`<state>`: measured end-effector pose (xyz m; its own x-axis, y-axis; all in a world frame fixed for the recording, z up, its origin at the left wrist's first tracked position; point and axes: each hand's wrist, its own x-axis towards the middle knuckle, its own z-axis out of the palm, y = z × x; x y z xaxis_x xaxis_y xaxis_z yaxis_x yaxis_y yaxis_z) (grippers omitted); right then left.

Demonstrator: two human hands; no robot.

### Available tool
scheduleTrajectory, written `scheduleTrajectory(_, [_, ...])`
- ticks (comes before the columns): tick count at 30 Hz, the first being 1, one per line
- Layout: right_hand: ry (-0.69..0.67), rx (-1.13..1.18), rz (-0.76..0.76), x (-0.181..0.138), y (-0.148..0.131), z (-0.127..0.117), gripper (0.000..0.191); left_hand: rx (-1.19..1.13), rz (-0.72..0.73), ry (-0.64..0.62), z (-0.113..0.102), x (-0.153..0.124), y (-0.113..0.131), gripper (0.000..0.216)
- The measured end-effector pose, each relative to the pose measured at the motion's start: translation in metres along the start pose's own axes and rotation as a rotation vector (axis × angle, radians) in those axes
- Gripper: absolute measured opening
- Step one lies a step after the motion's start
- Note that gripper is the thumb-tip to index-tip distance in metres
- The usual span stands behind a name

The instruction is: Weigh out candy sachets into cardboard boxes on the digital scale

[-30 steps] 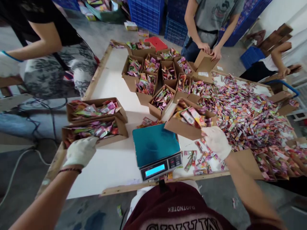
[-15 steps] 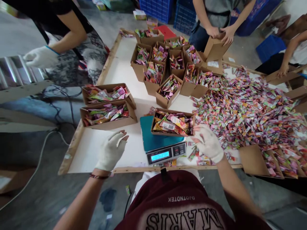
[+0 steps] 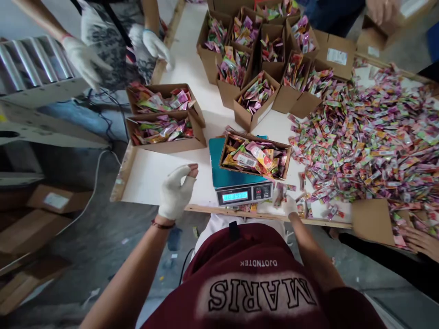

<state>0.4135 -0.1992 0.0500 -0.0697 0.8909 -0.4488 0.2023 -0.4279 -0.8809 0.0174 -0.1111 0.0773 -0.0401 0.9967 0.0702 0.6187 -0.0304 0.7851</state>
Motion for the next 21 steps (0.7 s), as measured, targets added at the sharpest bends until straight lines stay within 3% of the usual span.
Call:
scheduleTrajectory(3, [0.197,-0.198,0.078,0.003,-0.005,0.004,0.035,-0.072,0.101,0.061,0.005,0.016,0.029,0.024])
scheduleTrajectory(6, [0.356,-0.355,0.086,0.009,-0.019,-0.008,0.033,-0.186,0.199,0.093,0.019,0.033,0.052,0.026])
scheduleTrajectory(9, [0.471,-0.456,0.009,0.013,-0.051,-0.028,0.029,-0.301,0.24,0.059,0.037,0.047,0.066,0.037])
scheduleTrajectory(11, [0.513,-0.536,-0.162,0.017,-0.081,-0.032,0.028,-0.351,0.253,0.033,0.05,0.053,0.071,0.046])
scheduleTrajectory(14, [0.428,-0.714,-0.504,0.032,-0.128,-0.013,0.029,-0.364,0.252,0.011,0.065,0.056,0.076,0.054])
scheduleTrajectory(16, [0.292,-0.884,-0.574,0.05,-0.149,0.013,0.032,-0.346,0.241,0.006,0.069,0.055,0.079,0.055])
scheduleTrajectory(19, [0.128,-1.177,-0.368,0.077,-0.163,0.05,0.036,-0.315,0.22,0.0,0.069,0.053,0.079,0.053])
scheduleTrajectory(21, [0.089,-1.258,-0.243,0.085,-0.163,0.061,0.036,-0.283,0.216,-0.032,0.066,0.052,0.078,0.052])
